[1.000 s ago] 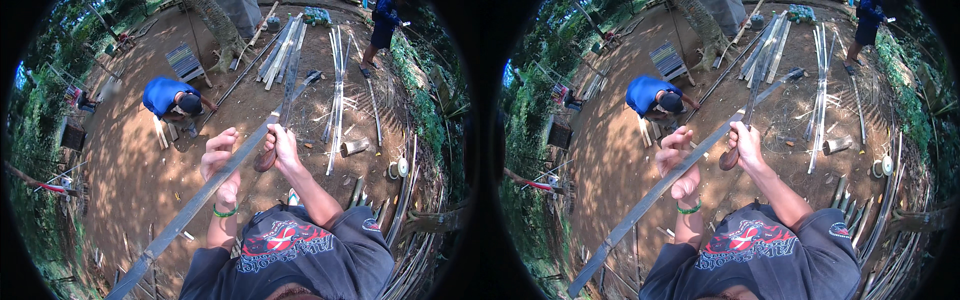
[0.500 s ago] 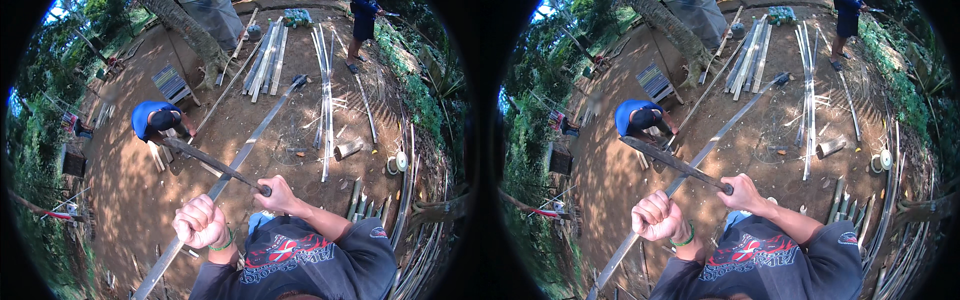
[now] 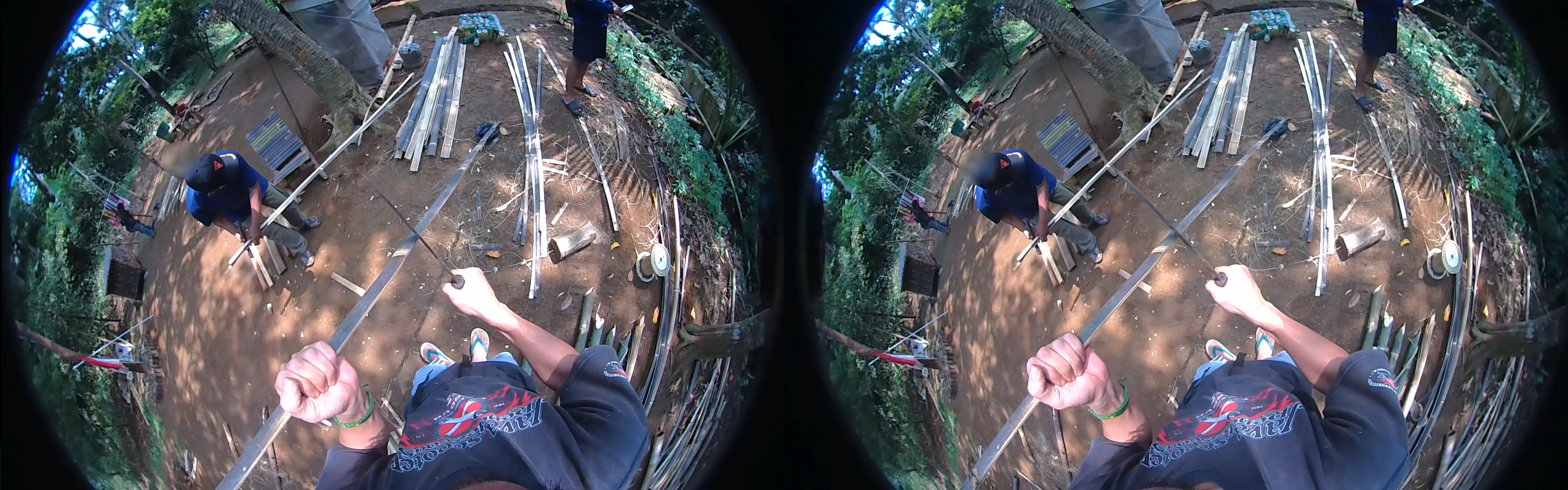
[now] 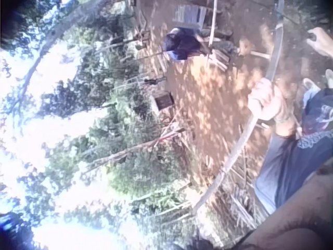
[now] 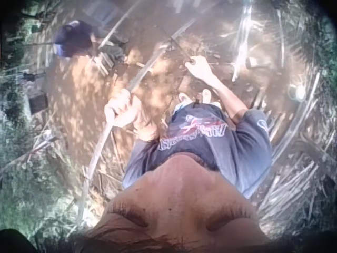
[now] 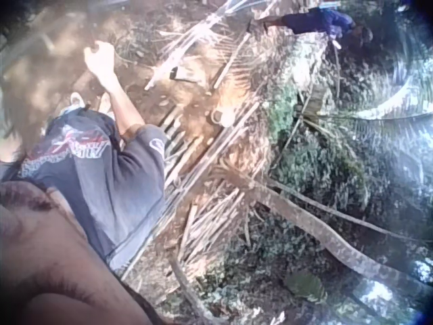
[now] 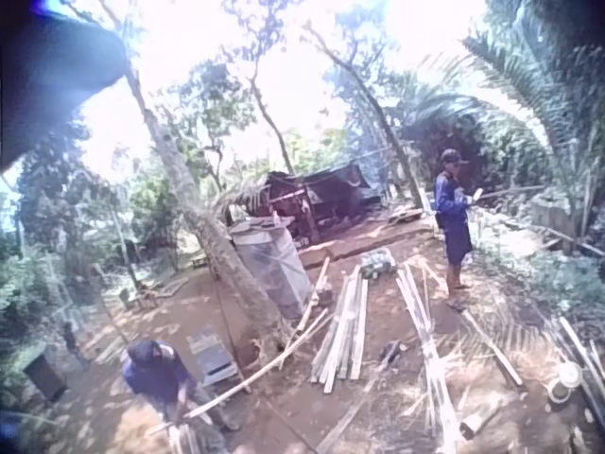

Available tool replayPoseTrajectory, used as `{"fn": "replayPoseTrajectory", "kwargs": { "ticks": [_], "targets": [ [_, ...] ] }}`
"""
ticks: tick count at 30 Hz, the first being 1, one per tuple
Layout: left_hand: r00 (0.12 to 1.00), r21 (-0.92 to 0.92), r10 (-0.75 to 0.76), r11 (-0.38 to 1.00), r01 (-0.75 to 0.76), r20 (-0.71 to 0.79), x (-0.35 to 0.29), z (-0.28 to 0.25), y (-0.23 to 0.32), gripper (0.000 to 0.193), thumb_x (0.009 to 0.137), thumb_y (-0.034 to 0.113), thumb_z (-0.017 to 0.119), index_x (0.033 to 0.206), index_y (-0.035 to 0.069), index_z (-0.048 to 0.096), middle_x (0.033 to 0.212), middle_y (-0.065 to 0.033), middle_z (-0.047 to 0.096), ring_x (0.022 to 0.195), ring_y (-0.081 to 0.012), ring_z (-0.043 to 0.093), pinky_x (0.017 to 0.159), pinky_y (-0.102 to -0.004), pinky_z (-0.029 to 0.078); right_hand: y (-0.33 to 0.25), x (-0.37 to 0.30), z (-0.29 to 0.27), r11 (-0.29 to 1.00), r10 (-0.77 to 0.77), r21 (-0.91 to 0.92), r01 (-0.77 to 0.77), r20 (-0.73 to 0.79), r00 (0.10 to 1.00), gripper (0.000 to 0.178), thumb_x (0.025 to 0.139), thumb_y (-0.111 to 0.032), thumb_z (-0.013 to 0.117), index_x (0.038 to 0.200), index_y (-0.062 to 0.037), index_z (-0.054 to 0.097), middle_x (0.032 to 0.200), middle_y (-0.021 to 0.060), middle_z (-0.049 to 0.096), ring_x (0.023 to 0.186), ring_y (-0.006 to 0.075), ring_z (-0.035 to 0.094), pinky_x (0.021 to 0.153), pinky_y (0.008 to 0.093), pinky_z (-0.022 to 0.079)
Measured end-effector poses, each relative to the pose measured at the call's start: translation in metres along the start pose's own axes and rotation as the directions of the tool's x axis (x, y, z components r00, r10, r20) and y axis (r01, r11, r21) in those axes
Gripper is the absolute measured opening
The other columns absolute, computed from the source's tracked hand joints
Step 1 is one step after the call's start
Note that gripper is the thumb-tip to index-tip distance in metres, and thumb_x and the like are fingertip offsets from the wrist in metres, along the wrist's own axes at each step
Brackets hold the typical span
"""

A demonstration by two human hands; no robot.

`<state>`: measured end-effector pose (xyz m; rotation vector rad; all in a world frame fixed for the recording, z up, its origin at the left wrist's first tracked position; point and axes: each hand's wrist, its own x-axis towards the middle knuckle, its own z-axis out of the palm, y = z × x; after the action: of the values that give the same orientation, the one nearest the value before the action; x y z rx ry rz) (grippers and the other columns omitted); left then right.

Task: The person uses a machete to shave and shape a long, thin piece of light-colored wood. They hold the wood with their left hand and repeatedly strike it with the machete in their right hand to remove thin strips of material. The person occasionally pauses to inspect the wood's surface and flexibility.

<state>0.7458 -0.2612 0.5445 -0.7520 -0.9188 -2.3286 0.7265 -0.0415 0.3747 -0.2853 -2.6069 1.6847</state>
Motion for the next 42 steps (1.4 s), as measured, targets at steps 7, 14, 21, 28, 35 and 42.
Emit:
{"fn": "replayPoseTrajectory", "kwargs": {
  "ticks": [7,14,21,28,35,42],
  "targets": [
    [1.000,0.022,0.004,1.000,-0.004,-0.007,0.002,-0.006,-0.002,0.039,0.091,0.014,0.041,0.053,0.014,0.029,0.042,0.0015,0.032,0.035,-0.0087,0.028,0.039,-0.0257,0.022,0.019,0.005,0.014,0.998,-0.045,-0.032,0.045,-0.013,0.999,0.021,0.074,-0.019,0.065,0.074,0.0012,0.064,0.062,0.0223,0.060,0.058,0.0383,0.062,0.058,0.0421,0.049],
    [0.999,0.043,0.027,0.999,-0.028,0.026,0.004,-0.009,-0.002,0.040,0.092,0.016,0.042,0.054,0.013,0.031,0.042,0.0015,0.032,0.035,-0.0093,0.029,0.040,-0.0258,0.022,-0.022,-0.020,0.017,0.974,-0.208,-0.056,0.218,0.145,0.967,0.027,0.073,-0.023,0.062,0.068,0.0028,0.057,0.063,0.0265,0.056,0.061,0.0440,0.058,0.057,0.0460,0.046],
    [1.000,0.035,-0.016,0.999,0.015,0.021,0.019,-0.018,0.000,0.041,0.093,0.015,0.041,0.054,0.015,0.028,0.044,0.0029,0.028,0.036,-0.0083,0.024,0.042,-0.0273,0.021,0.072,0.041,0.011,0.978,0.206,0.029,-0.204,-0.104,0.973,0.029,0.075,-0.024,0.063,0.073,0.0045,0.061,0.060,0.0210,0.056,0.055,0.0281,0.057,0.056,0.0411,0.044],
    [0.999,0.080,0.019,0.997,-0.015,-0.048,0.028,-0.029,0.000,0.040,0.092,0.016,0.042,0.054,0.014,0.028,0.044,0.0028,0.028,0.036,-0.0087,0.024,0.041,-0.0277,0.021,0.030,0.026,0.033,0.986,-0.122,-0.115,0.119,-0.015,0.992,0.026,0.073,-0.022,0.064,0.066,0.0016,0.058,0.058,0.0239,0.053,0.057,0.0406,0.059,0.057,0.0469,0.044],
    [0.999,0.075,0.007,0.997,-0.005,-0.034,0.029,-0.039,0.000,0.042,0.094,0.015,0.041,0.055,0.015,0.028,0.045,0.0022,0.028,0.038,-0.0093,0.024,0.044,-0.0281,0.023,0.087,0.068,0.023,0.987,0.153,-0.032,-0.159,-0.138,0.978,0.025,0.076,-0.020,0.062,0.070,0.0041,0.058,0.056,0.0161,0.056,0.052,0.0216,0.053,0.054,0.0396,0.041],
    [0.998,0.048,-0.020,0.999,0.023,-0.057,0.039,-0.046,0.000,0.044,0.096,0.016,0.038,0.054,0.015,0.027,0.045,0.0022,0.030,0.038,-0.0087,0.025,0.044,-0.0278,0.024,0.021,0.036,0.041,0.981,-0.186,-0.047,0.187,0.035,0.982,0.025,0.071,-0.023,0.064,0.065,0.0004,0.058,0.058,0.0247,0.053,0.056,0.0436,0.055,0.056,0.0461,0.044]
  ]
}}
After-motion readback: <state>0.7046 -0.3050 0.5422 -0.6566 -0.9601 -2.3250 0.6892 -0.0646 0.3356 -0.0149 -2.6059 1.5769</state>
